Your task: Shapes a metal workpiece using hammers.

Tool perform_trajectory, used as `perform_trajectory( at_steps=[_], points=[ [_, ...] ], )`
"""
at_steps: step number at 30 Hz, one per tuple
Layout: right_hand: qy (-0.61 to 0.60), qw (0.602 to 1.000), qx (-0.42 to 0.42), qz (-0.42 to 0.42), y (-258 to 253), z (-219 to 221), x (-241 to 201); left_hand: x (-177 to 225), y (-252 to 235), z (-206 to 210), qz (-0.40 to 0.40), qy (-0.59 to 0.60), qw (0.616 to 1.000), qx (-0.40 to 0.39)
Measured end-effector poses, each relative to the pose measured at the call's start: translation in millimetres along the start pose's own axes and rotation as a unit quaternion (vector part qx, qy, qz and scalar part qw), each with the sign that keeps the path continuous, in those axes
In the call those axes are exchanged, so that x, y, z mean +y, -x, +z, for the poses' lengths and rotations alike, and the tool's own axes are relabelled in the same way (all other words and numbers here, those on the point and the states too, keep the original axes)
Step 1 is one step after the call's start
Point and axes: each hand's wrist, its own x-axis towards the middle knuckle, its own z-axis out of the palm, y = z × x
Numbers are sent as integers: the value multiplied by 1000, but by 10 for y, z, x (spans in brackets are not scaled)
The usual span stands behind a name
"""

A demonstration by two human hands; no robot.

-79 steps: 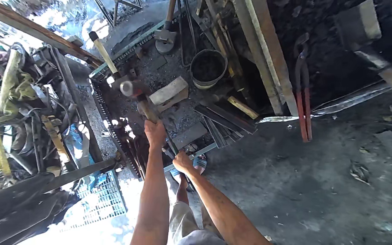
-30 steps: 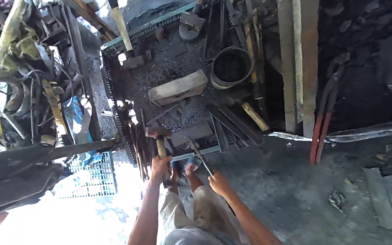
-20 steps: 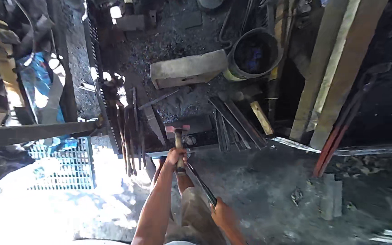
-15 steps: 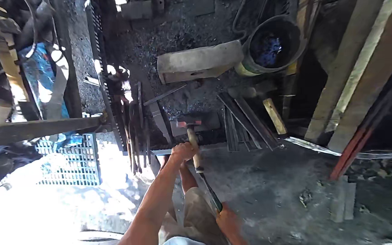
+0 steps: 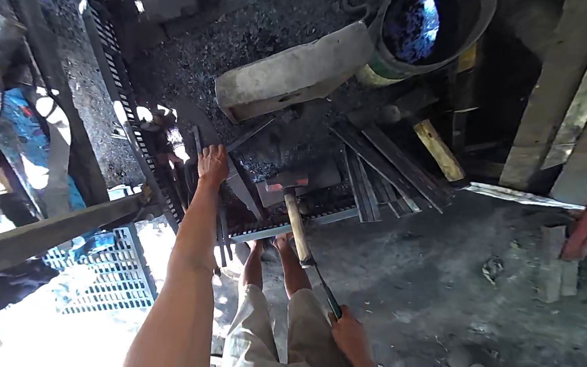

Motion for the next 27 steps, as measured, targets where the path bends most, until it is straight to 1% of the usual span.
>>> perform_trajectory(
  at_steps=[2, 5, 6, 8, 10, 12, 14, 16, 17, 19, 21, 24, 27],
  points=[
    [-5, 1000, 1, 11, -2, 48, 33, 4, -89, 19, 20, -37, 999, -35],
    [-8, 1000, -8, 23, -5, 96, 82, 2, -42, -44, 15, -48, 995, -80],
    [-11, 1000, -10, 23, -8, 102, 87, -22, 28, -64, 1, -39, 996, -85],
    [-20, 1000, -12, 16, -29, 126, 88, -86, 208, -124, -56, 26, 994, -92],
    [-25, 999, -21, 14, -30, 137, 53, -145, 441, -148, -122, 103, 981, -105],
    [-26, 999, -23, 12, -41, 148, 10, -203, 658, -79, -156, 158, 968, -118],
    [-31, 999, -16, 6, -15, 150, -88, -262, 862, 35, -169, 227, 955, -84],
    [-41, 999, -19, -8, 37, 86, -211, -265, 1027, 141, -194, 304, 933, -17],
    [-40, 999, -18, -12, 46, 68, -255, -238, 1052, 180, -212, 313, 926, 5],
    [-27, 999, -11, -19, 46, 74, -313, -182, 976, 219, -263, 282, 923, 13],
    [-15, 999, -9, -27, 48, 121, -352, -172, 799, 266, -311, 217, 925, -3],
    [0, 999, -17, -31, 38, 161, -370, -170, 584, 340, -318, 163, 934, -31],
    [-3, 999, -20, -29, 48, 192, -333, -213, 537, 451, -320, 165, 932, -30]
  ],
)
